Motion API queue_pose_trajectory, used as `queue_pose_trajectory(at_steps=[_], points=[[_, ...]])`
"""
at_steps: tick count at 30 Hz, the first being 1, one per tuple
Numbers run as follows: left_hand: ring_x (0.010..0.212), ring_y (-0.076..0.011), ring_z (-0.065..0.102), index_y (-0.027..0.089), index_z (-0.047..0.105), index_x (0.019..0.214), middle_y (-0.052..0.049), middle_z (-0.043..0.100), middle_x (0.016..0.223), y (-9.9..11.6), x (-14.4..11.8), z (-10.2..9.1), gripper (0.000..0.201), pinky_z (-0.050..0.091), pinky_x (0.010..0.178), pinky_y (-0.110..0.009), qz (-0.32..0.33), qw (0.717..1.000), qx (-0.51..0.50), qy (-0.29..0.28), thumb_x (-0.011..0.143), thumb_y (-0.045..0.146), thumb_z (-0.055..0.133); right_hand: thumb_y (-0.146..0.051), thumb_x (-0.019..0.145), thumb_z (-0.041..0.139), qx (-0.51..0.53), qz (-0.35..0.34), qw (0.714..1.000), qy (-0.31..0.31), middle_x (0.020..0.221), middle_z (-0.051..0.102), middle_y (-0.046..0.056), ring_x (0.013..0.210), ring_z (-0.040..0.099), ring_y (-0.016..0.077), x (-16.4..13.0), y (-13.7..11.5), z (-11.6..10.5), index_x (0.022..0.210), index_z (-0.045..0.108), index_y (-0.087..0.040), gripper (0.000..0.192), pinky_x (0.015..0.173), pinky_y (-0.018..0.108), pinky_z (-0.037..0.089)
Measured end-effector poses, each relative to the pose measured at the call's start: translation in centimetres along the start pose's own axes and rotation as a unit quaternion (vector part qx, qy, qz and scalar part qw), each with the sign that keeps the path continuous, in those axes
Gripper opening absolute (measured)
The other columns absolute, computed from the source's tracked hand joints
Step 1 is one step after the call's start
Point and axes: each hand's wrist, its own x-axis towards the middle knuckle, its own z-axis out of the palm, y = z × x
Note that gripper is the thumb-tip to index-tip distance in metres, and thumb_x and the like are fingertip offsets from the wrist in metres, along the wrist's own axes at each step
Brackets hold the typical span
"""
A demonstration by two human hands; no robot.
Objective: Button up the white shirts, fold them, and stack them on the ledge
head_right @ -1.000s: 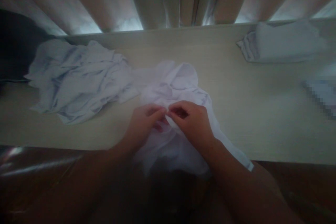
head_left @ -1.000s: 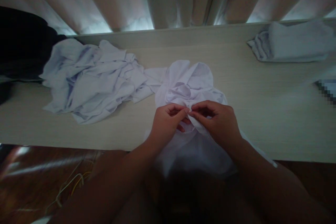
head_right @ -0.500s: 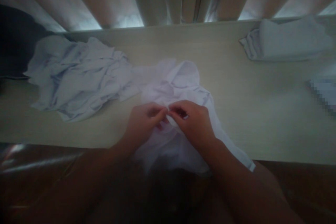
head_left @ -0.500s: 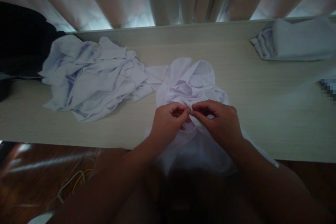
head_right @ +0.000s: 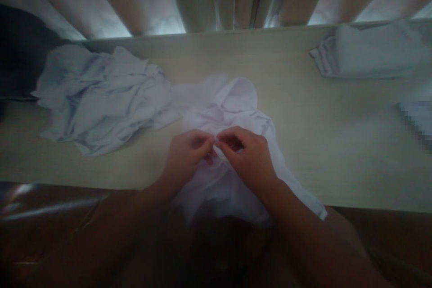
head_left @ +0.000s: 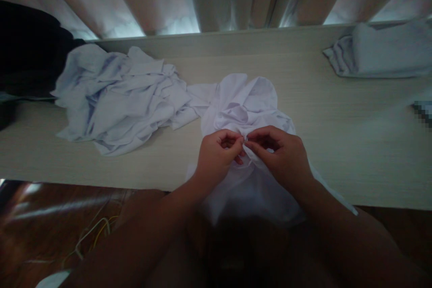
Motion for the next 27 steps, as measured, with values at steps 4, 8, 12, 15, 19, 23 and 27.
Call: queue_pose_trajectory(at_steps=[4, 8, 12, 15, 19, 23, 27], points=[[0.047, -0.0095, 0.062, 0.014, 0.068, 0.079, 0.003, 0.065, 0.057, 0.0, -0.1, 0.1, 0.011, 0.052, 0.048, -0.018, 0.002, 1.000, -0.009, 0.000, 0.084, 0.024, 0.068, -0.027, 0.083, 0.074, 0.042, 0.028, 0.999, -0.011, 0.083, 0.074, 0.001, 0.071, 0.069, 0.0147, 0.0, 0.2, 0.0, 0.091, 0.072, -0.021, 0.011, 0.066, 0.027, 0.053], [0.047, -0.0083, 0.061, 0.015, 0.066, 0.078, 0.003, 0.064, 0.058, -0.3, -0.2, 0.2, 0.009, 0.049, 0.048, -0.017, 0.014, 1.000, 0.000, -0.007, 0.083, 0.021, 0.067, -0.028, 0.082, 0.074, 0.125, 0.089, 0.987, -0.040, 0.079, 0.072, 0.002, 0.069, 0.067, 0.0146, 0.3, 0.3, -0.1, 0.088, 0.069, -0.019, 0.012, 0.061, 0.026, 0.052], [0.047, -0.0076, 0.060, 0.015, 0.064, 0.077, 0.004, 0.063, 0.060, -0.6, -0.3, 0.4, 0.008, 0.045, 0.046, -0.016, 0.024, 1.000, -0.001, -0.020, 0.082, 0.020, 0.067, -0.024, 0.079, 0.074, 0.211, 0.122, 0.968, -0.057, 0.071, 0.068, -0.002, 0.059, 0.062, 0.0127, 0.7, 0.2, -0.4, 0.101, 0.063, -0.021, 0.025, 0.054, 0.024, 0.049], [0.049, -0.0084, 0.061, 0.015, 0.065, 0.080, 0.003, 0.063, 0.060, -0.5, -0.4, 0.5, 0.011, 0.047, 0.049, -0.017, 0.023, 0.999, -0.028, -0.029, 0.085, 0.025, 0.067, -0.023, 0.082, 0.072, 0.226, 0.124, 0.963, -0.075, 0.069, 0.066, -0.004, 0.057, 0.061, 0.0123, 0.9, 0.1, -0.9, 0.122, 0.060, -0.023, 0.042, 0.054, 0.025, 0.050], [0.053, -0.0097, 0.063, 0.014, 0.066, 0.081, 0.002, 0.065, 0.062, 0.0, -0.6, 0.6, 0.013, 0.051, 0.053, -0.019, -0.006, 0.996, -0.074, -0.046, 0.084, 0.026, 0.069, -0.025, 0.085, 0.068, 0.184, 0.115, 0.973, -0.081, 0.069, 0.066, -0.002, 0.056, 0.061, 0.0117, 1.1, 0.2, -1.4, 0.107, 0.070, -0.019, 0.023, 0.055, 0.025, 0.050], [0.055, -0.0099, 0.064, 0.014, 0.066, 0.082, 0.001, 0.067, 0.066, 0.3, -0.8, 0.7, 0.014, 0.052, 0.054, -0.020, -0.029, 0.993, -0.102, -0.054, 0.078, 0.024, 0.075, -0.027, 0.085, 0.070, 0.172, 0.112, 0.976, -0.078, 0.070, 0.067, -0.001, 0.058, 0.063, 0.0121, 1.0, 0.5, -1.6, 0.101, 0.071, -0.019, 0.018, 0.055, 0.025, 0.050], [0.053, -0.0091, 0.063, 0.013, 0.066, 0.081, 0.001, 0.067, 0.065, 0.4, -0.8, 0.7, 0.013, 0.052, 0.053, -0.019, -0.035, 0.994, -0.092, -0.048, 0.076, 0.020, 0.076, -0.026, 0.084, 0.071, 0.159, 0.117, 0.977, -0.076, 0.069, 0.067, -0.001, 0.058, 0.063, 0.0121, 0.9, 0.4, -1.4, 0.100, 0.071, -0.019, 0.017, 0.055, 0.024, 0.050]])
